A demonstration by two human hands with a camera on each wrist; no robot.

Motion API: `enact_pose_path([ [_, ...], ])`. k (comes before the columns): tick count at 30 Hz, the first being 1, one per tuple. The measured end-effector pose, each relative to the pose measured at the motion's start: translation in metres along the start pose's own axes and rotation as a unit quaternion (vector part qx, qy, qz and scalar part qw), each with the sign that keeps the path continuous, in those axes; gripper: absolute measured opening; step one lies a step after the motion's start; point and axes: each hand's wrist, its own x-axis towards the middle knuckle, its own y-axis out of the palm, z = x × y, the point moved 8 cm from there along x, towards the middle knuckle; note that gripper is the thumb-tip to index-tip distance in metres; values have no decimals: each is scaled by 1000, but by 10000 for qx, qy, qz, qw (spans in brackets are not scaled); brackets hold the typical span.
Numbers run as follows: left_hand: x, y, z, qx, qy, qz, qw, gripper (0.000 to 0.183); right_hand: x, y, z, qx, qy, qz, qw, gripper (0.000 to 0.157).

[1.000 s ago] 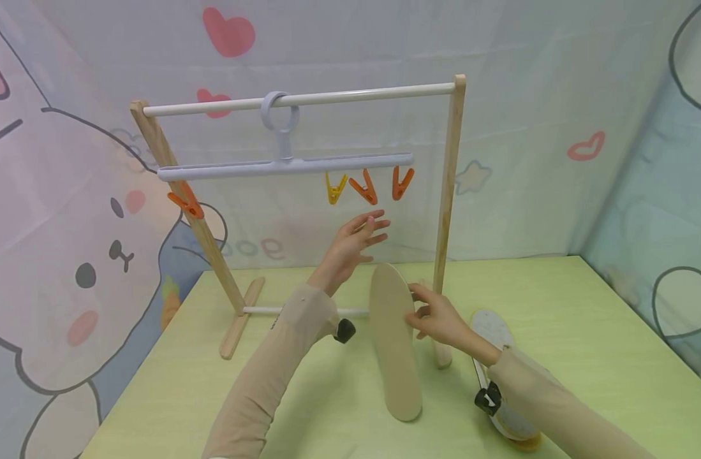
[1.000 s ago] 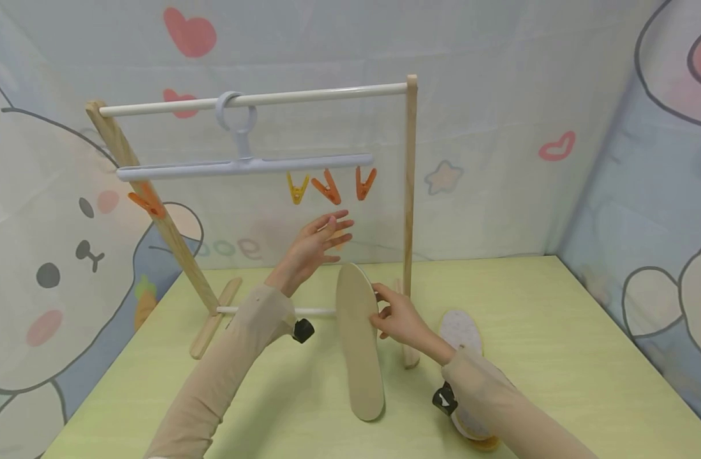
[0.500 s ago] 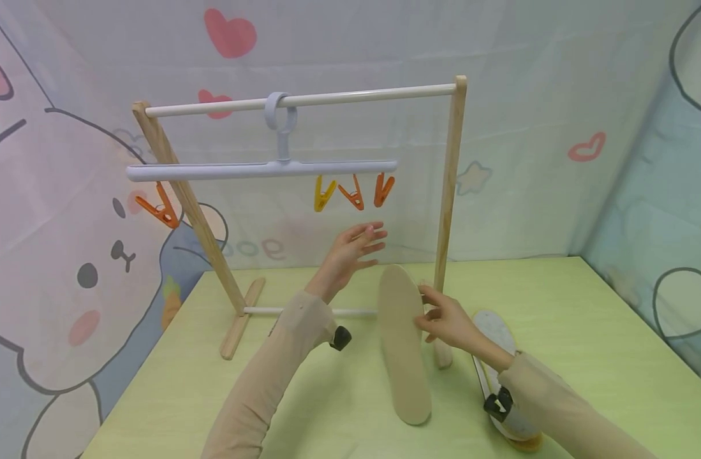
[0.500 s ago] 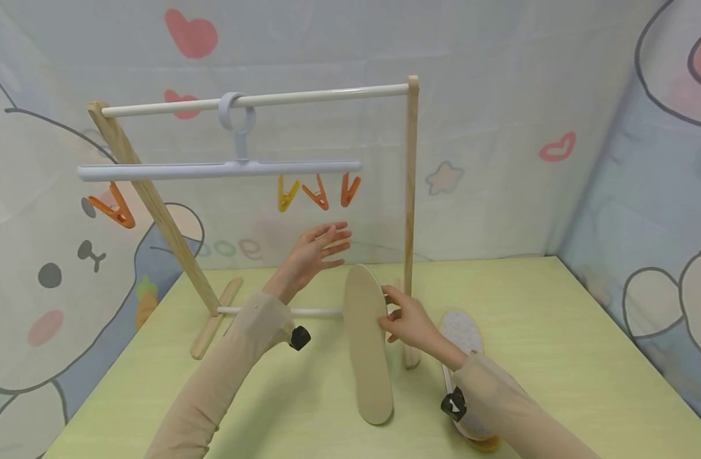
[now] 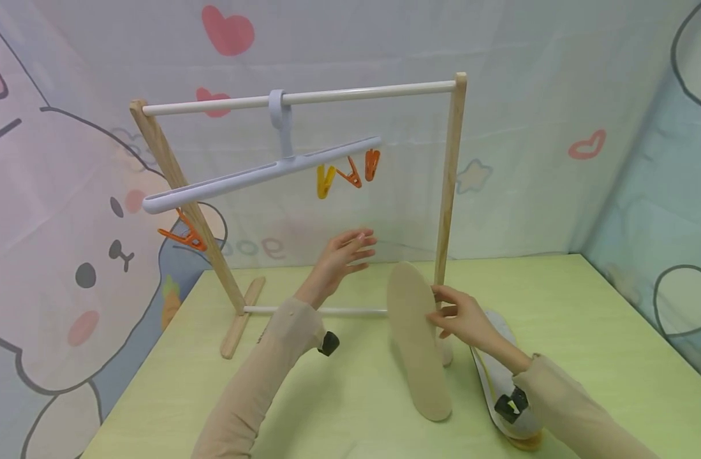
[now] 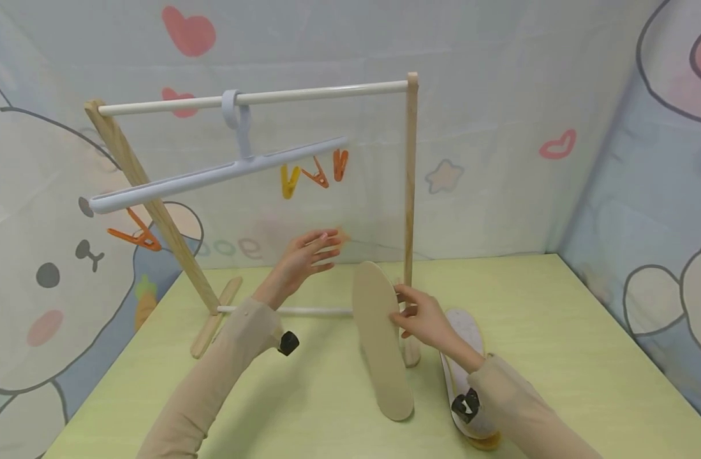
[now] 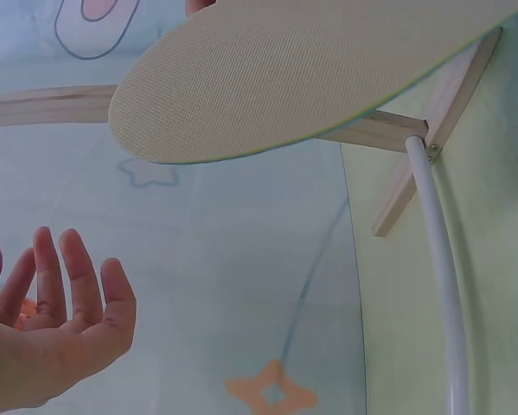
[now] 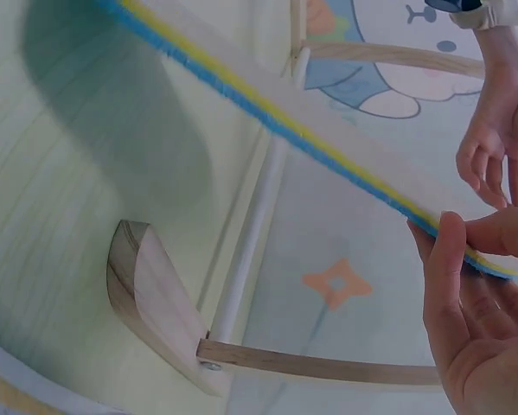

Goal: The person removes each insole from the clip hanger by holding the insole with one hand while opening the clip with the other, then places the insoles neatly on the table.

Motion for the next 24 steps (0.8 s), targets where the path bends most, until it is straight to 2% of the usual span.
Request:
enact_pose_path([
  [6, -1, -2, 2, -15, 1, 12, 10000, 37, -4, -7, 1, 69, 113, -8, 9999, 36],
  [19, -10, -2, 8, 289, -74, 37, 9995, 33, -14, -15, 2, 166, 300, -49, 9994, 26],
  [24, -15, -3, 10, 316, -94, 96, 9994, 32, -20, -22, 1, 278, 357, 22, 9990, 27],
])
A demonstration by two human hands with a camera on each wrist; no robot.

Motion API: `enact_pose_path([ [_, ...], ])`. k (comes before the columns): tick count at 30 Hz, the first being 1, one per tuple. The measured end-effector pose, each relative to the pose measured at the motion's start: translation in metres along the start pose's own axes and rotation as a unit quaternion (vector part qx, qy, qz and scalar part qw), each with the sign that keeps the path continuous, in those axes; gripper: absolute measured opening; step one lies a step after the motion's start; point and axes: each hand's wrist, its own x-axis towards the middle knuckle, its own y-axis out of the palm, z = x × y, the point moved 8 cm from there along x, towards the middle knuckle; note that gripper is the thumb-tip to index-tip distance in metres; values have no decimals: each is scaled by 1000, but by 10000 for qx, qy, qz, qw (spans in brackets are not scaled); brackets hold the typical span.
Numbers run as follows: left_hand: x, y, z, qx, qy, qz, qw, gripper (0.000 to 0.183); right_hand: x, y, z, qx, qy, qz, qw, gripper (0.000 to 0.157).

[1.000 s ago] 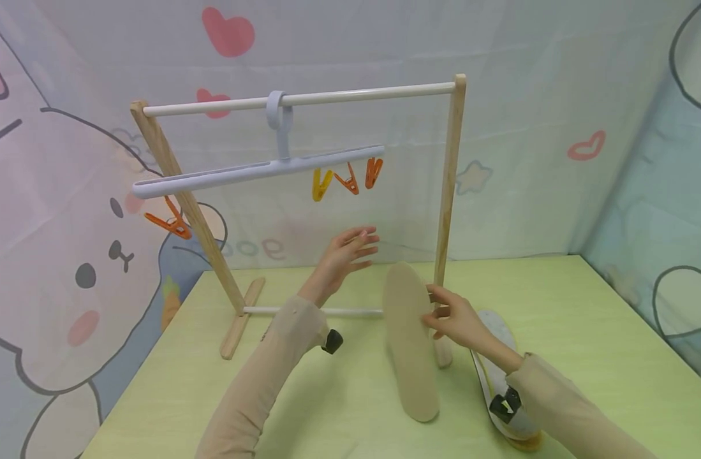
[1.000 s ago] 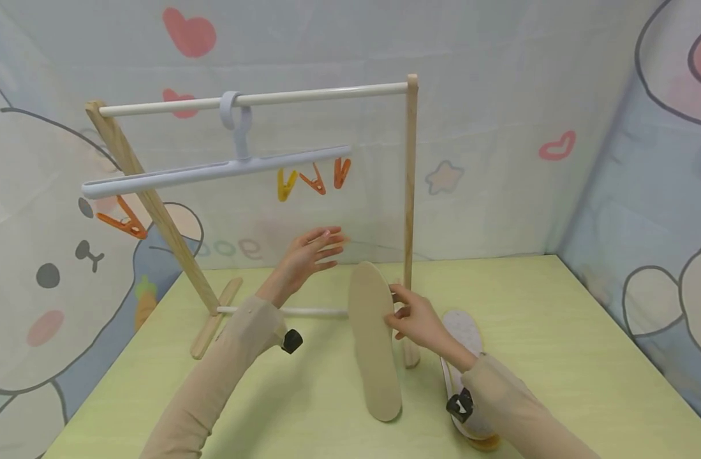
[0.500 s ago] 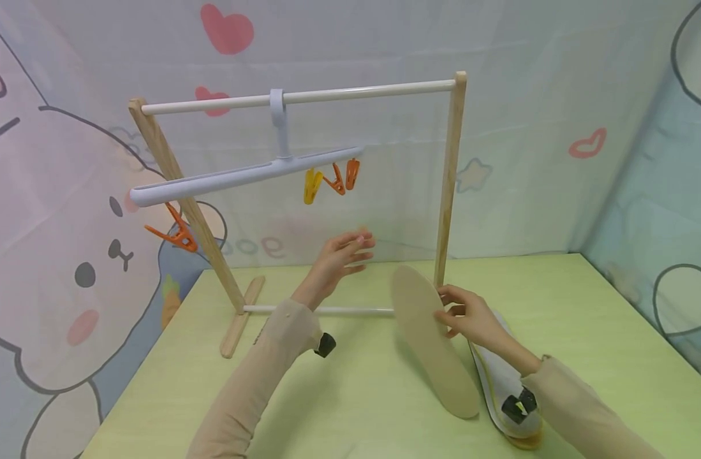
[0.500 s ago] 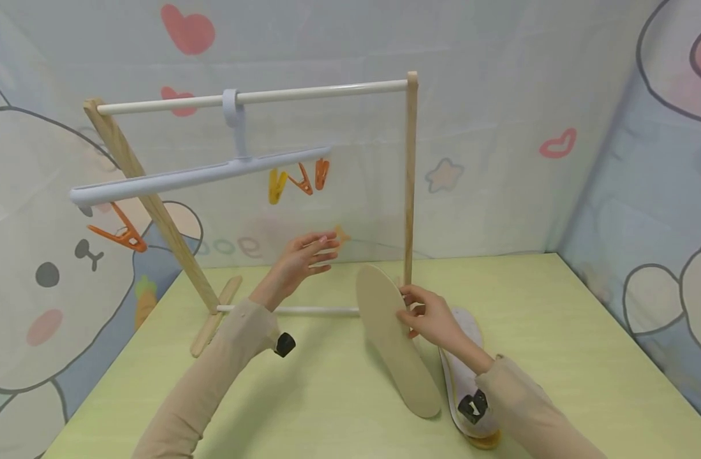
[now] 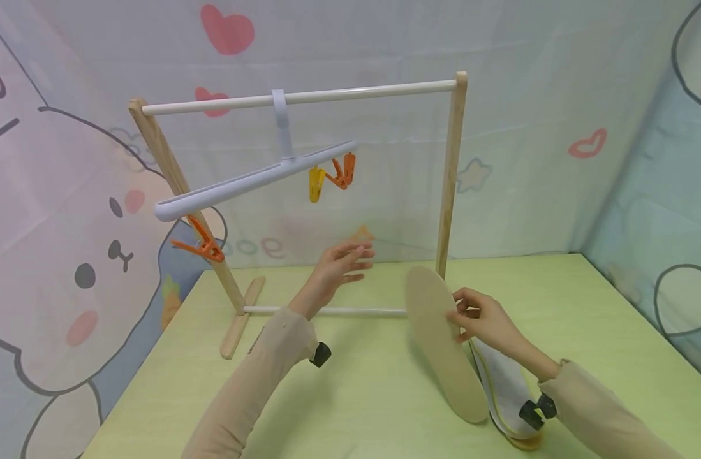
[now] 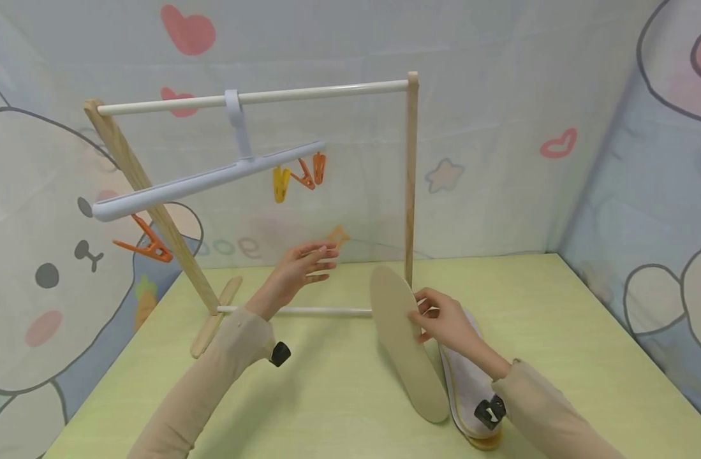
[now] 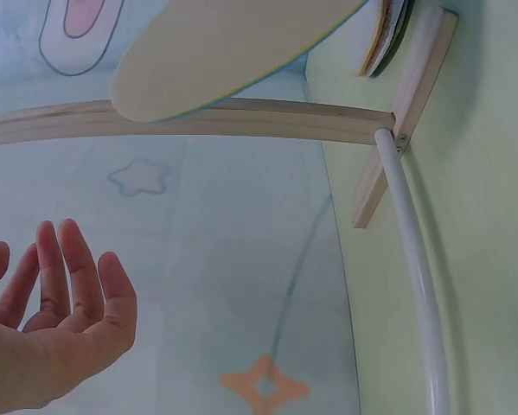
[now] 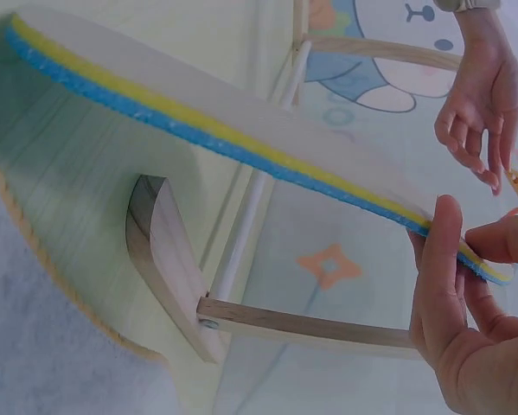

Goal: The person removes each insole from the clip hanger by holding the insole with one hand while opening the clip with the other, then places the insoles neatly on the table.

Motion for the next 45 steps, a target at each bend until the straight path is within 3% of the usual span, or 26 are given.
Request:
enact_pose_path([
  [17, -11, -3, 9, -15, -28, 119, 9999, 35, -17, -40, -14, 575, 943, 194, 9937, 35],
  [27, -19, -1, 14, -44, -96, 44, 9999, 32, -27, -58, -41, 719, 1779, 335, 9808, 46],
  [32, -23, -1, 14, 43, -51, 50, 10000, 33, -31, -64, -57, 887, 2117, 406, 9724, 59],
  [37, -25, -2, 17, -43, -90, 57, 9999, 31, -33, -67, -69, 1040, 2276, 552, 9666, 69],
  [45, -27, 0, 17, 24, -18, 111, 9999, 35, -37, -67, -80, 1231, 2446, 878, 9578, 72],
])
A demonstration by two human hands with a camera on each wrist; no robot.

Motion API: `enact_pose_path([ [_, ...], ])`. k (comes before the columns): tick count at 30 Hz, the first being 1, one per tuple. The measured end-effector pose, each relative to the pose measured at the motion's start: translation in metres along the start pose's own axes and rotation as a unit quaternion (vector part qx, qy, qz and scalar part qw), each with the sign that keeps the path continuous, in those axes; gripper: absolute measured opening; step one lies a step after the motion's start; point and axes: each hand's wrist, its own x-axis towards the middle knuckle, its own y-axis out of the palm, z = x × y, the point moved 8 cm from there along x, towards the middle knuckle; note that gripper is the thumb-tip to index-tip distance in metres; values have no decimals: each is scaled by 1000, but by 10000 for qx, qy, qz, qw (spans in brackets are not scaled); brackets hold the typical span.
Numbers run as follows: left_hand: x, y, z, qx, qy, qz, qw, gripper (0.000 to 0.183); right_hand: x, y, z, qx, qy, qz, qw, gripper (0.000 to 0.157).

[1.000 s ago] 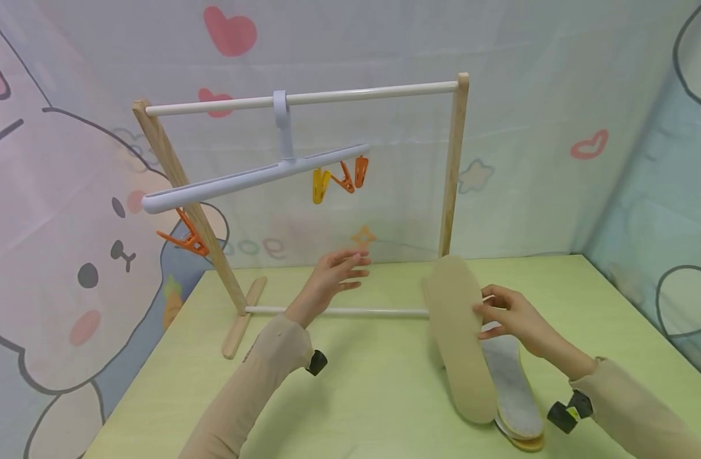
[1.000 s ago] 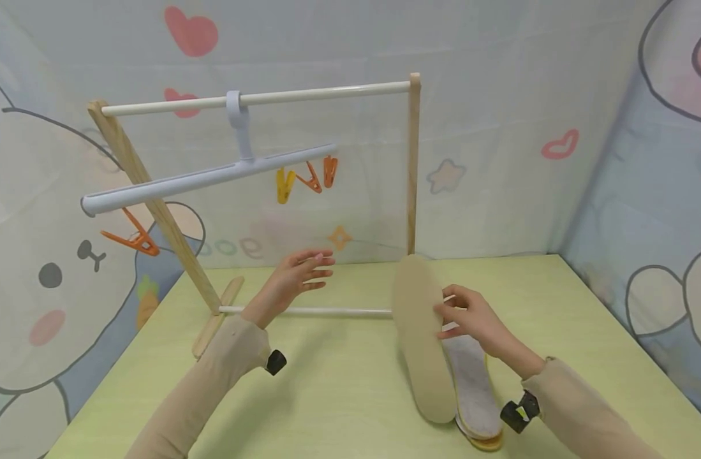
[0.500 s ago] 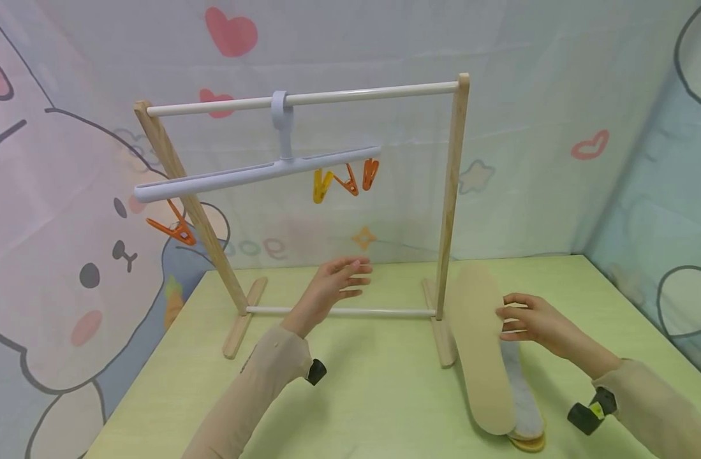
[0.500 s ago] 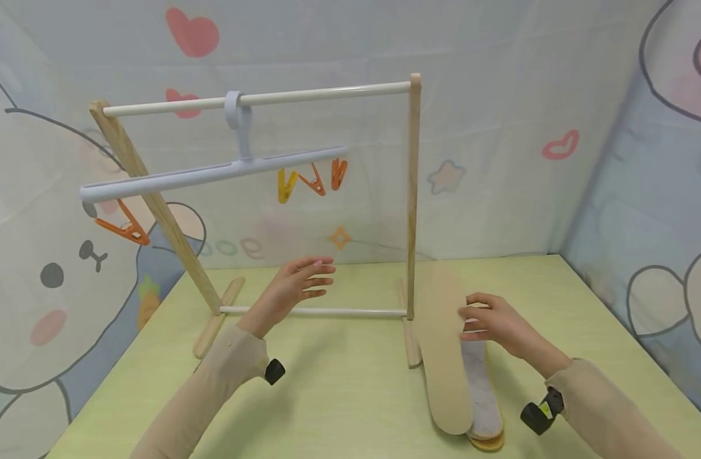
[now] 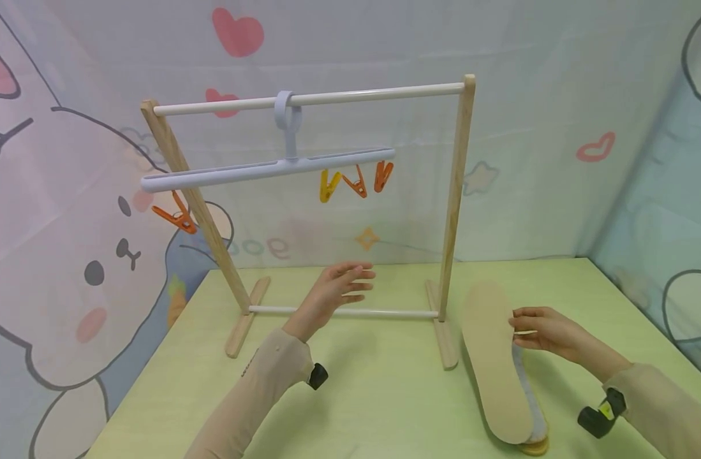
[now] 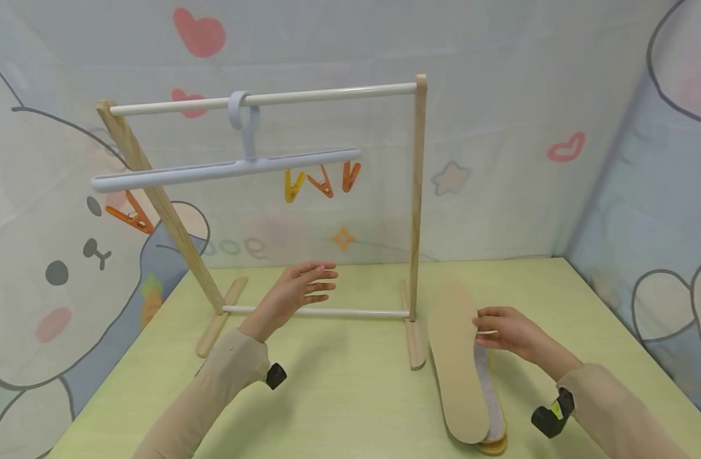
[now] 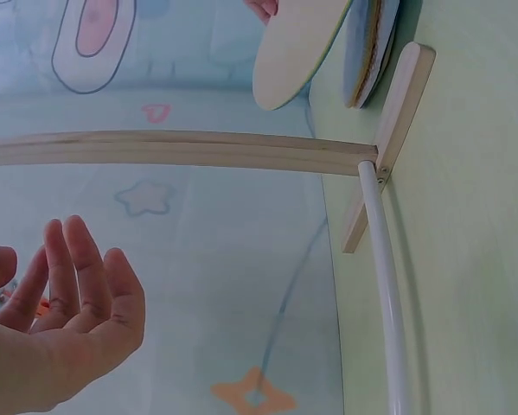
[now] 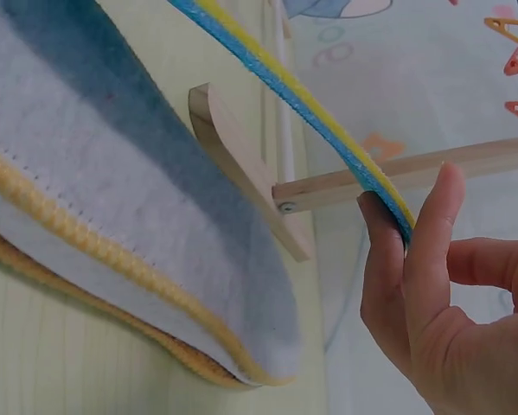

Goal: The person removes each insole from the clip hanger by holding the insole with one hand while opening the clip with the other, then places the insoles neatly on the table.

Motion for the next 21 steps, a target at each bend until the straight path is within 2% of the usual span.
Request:
enact_pose_path([
  [10, -3, 1, 9, 31, -169, -3, 9999, 33, 3, -6, -13, -22, 183, 237, 9995, 74],
  [21, -7, 4, 25, 113, -242, 9, 9996, 33, 9, -20, -27, 250, 351, 227, 9988, 62],
])
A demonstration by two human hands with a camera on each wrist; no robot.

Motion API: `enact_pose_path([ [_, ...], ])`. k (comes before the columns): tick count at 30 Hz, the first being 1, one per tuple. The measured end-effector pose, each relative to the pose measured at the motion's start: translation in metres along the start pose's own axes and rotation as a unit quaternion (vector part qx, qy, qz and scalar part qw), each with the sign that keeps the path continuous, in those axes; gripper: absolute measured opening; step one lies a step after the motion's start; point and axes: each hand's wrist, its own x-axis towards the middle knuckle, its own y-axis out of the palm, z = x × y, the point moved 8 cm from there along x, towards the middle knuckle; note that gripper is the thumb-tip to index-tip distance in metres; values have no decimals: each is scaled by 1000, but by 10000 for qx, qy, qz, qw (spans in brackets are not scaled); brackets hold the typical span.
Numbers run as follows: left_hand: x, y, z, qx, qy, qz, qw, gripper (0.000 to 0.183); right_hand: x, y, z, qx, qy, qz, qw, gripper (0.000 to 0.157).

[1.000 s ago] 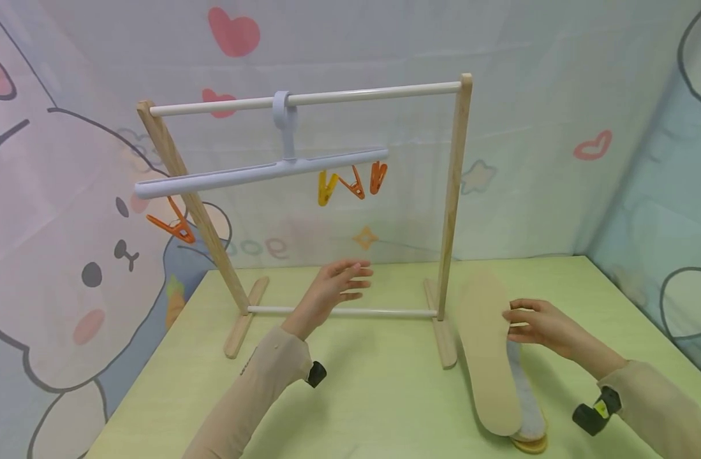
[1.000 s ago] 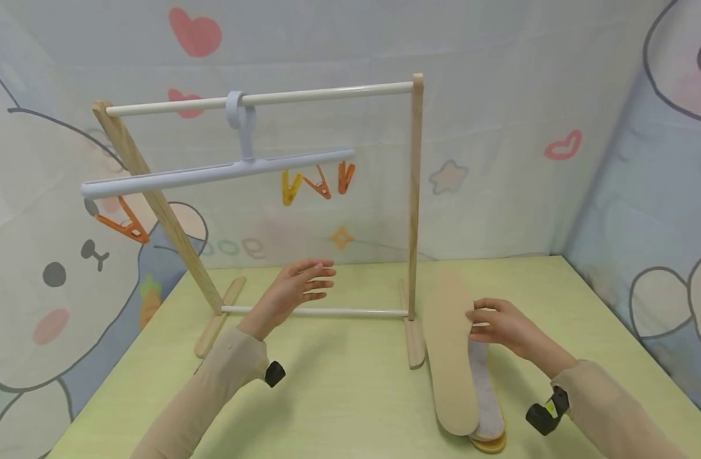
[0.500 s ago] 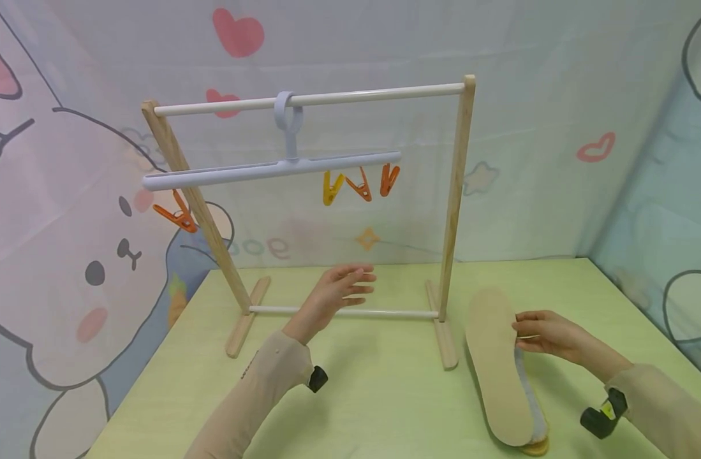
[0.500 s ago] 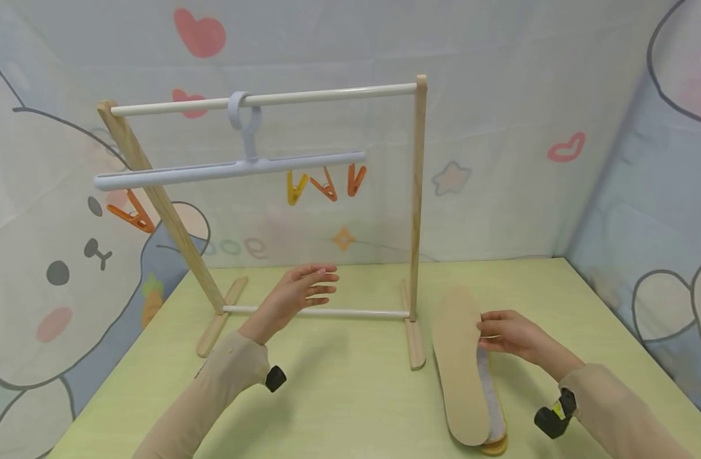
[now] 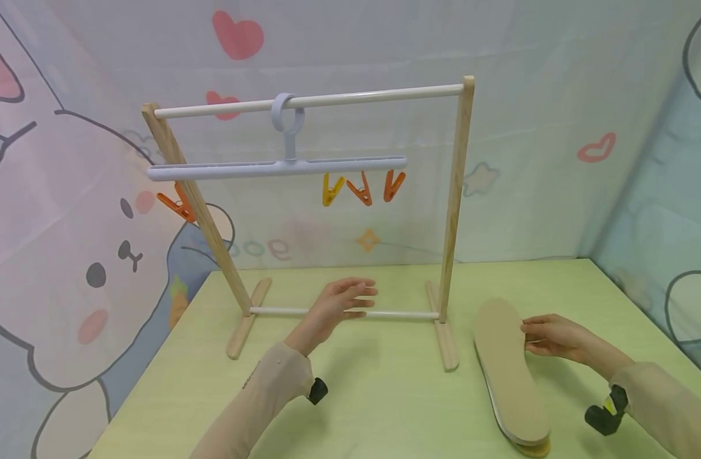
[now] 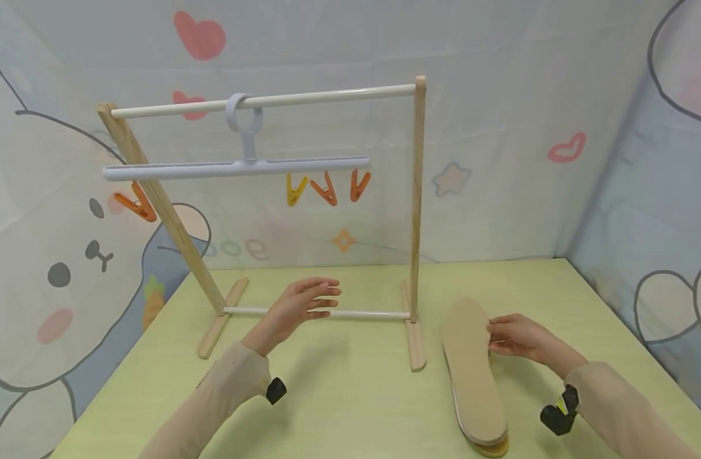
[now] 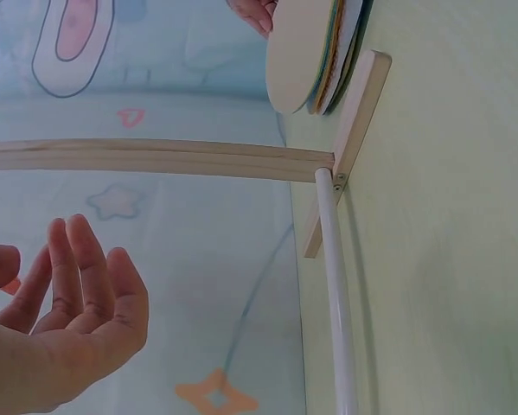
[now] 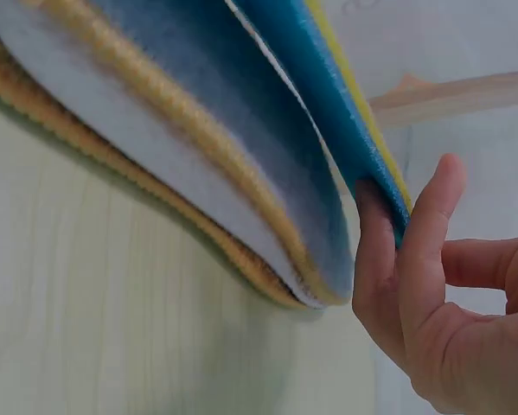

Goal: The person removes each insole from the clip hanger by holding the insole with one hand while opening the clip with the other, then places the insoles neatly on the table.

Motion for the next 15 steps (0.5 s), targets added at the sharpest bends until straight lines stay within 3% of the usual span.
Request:
enact_pose_path([
  [6, -1, 1, 3, 156, -8, 0, 9999, 33, 0, -4, -6, -114, 83, -51, 9999, 56],
  [15, -2, 2, 5, 138, -66, 29, 9999, 33, -2, -15, -12, -1225, 90, -746, 9896, 54],
])
